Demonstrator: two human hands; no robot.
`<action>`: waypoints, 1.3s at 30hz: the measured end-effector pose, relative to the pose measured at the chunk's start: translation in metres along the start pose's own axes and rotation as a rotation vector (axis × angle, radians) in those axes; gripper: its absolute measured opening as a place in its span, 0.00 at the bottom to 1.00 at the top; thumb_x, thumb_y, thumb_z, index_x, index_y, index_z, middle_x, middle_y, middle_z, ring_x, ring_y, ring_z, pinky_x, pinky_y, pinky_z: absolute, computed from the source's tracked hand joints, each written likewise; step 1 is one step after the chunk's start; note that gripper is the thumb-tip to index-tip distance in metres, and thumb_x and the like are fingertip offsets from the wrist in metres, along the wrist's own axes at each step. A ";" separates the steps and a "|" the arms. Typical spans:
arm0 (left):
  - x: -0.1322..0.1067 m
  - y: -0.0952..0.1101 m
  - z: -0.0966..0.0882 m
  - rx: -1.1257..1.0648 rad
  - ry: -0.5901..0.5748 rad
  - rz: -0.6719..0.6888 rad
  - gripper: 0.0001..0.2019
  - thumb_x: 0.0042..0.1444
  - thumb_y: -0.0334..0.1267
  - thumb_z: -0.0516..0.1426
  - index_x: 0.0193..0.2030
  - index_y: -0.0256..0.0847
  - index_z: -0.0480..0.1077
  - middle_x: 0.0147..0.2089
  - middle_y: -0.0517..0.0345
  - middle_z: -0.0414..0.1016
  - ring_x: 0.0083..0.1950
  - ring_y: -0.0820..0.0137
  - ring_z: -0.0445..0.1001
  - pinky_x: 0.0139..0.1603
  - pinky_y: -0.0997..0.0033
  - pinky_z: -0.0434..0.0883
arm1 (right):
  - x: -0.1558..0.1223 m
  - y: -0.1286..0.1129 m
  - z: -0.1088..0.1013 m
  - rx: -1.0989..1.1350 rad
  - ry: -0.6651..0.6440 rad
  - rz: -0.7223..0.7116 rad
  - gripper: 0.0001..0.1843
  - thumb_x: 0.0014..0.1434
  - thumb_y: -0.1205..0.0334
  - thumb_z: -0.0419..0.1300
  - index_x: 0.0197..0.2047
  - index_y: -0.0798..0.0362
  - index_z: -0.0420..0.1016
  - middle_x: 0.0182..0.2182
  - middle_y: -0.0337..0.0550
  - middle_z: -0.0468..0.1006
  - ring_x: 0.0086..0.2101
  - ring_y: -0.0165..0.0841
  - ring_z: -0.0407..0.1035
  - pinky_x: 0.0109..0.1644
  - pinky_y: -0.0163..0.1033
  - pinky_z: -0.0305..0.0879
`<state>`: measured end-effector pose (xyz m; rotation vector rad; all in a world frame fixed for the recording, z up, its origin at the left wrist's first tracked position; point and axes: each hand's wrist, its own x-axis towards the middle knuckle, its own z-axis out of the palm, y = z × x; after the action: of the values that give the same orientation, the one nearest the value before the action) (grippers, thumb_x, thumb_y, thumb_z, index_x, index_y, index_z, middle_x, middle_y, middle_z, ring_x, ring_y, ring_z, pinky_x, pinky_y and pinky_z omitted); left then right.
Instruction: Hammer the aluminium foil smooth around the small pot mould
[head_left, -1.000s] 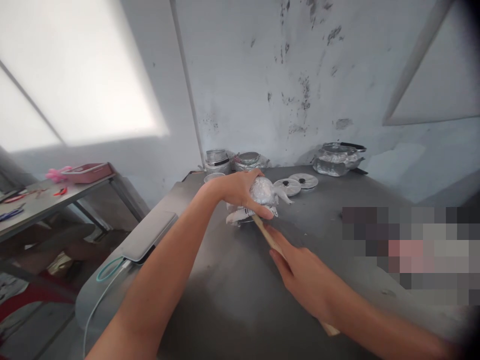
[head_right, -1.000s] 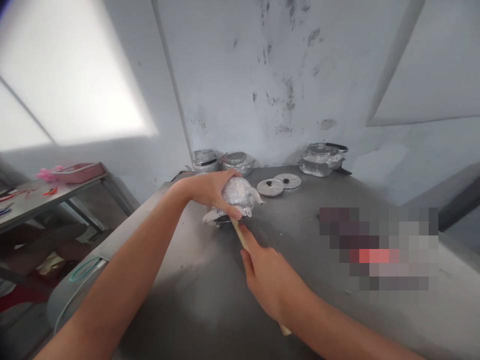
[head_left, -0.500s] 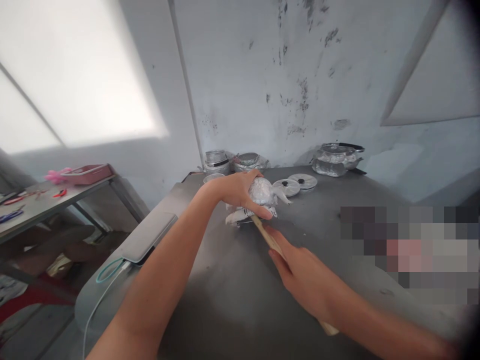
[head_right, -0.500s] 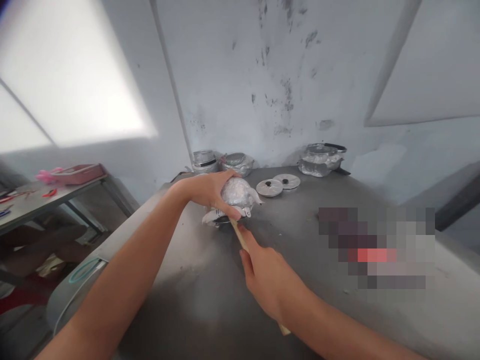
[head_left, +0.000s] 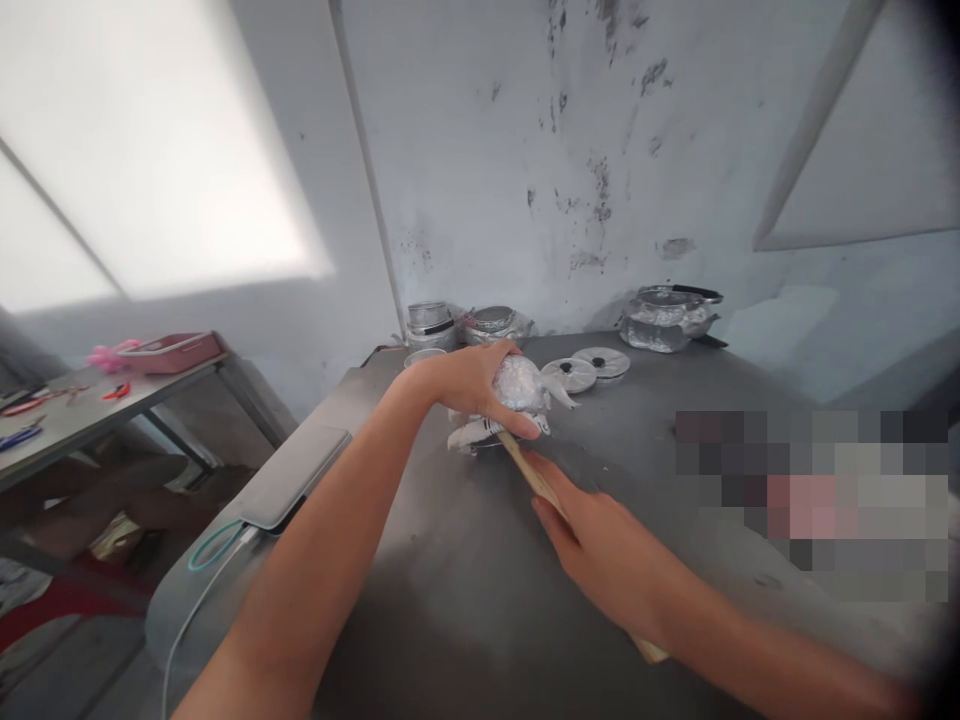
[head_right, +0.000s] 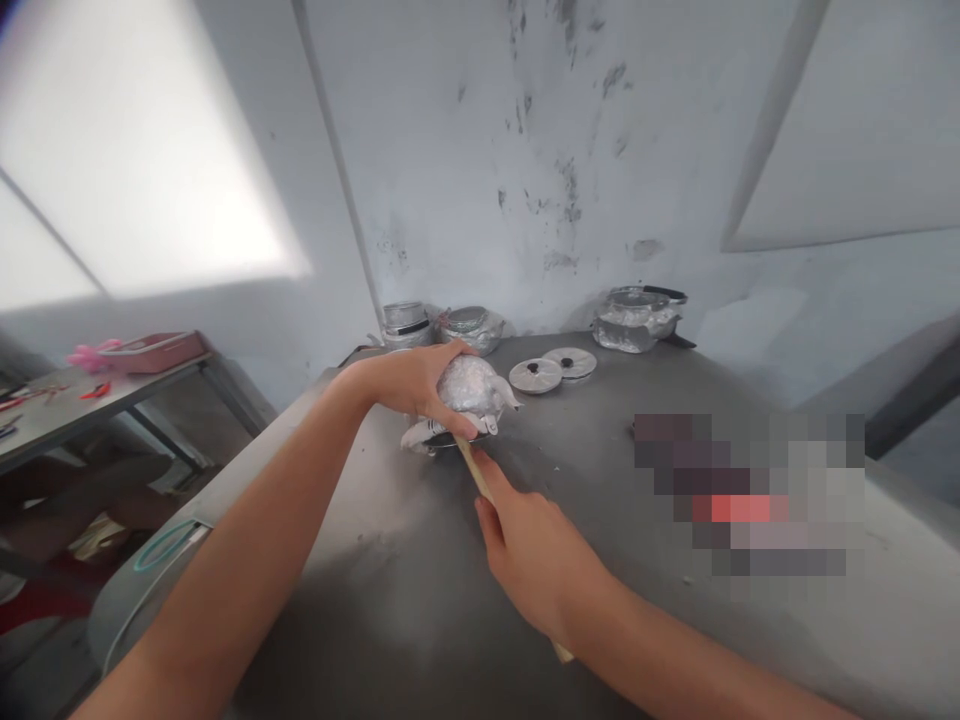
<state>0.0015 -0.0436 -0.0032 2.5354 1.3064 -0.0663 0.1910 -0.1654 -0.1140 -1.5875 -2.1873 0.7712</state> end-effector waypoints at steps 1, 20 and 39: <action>0.000 0.000 0.000 -0.003 0.001 0.001 0.59 0.39 0.72 0.60 0.74 0.55 0.39 0.75 0.53 0.49 0.68 0.47 0.59 0.58 0.53 0.68 | 0.000 0.000 -0.001 0.015 -0.002 -0.003 0.28 0.70 0.58 0.43 0.72 0.41 0.47 0.23 0.36 0.74 0.23 0.36 0.70 0.29 0.37 0.56; 0.000 -0.001 -0.001 0.000 -0.008 0.014 0.59 0.40 0.72 0.60 0.74 0.55 0.38 0.76 0.54 0.45 0.69 0.47 0.57 0.58 0.55 0.69 | 0.007 0.003 -0.002 0.728 -0.365 0.283 0.09 0.69 0.52 0.47 0.42 0.49 0.59 0.17 0.29 0.66 0.14 0.28 0.65 0.18 0.33 0.67; 0.000 0.000 -0.001 0.002 -0.006 0.018 0.60 0.39 0.72 0.60 0.74 0.54 0.38 0.76 0.53 0.46 0.69 0.47 0.58 0.58 0.56 0.68 | 0.009 0.006 0.003 0.679 -0.341 0.263 0.16 0.71 0.50 0.43 0.33 0.48 0.54 0.15 0.28 0.65 0.12 0.27 0.63 0.14 0.31 0.62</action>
<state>0.0017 -0.0436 -0.0024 2.5461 1.2818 -0.0714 0.1913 -0.1565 -0.1203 -1.4502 -1.6251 1.7467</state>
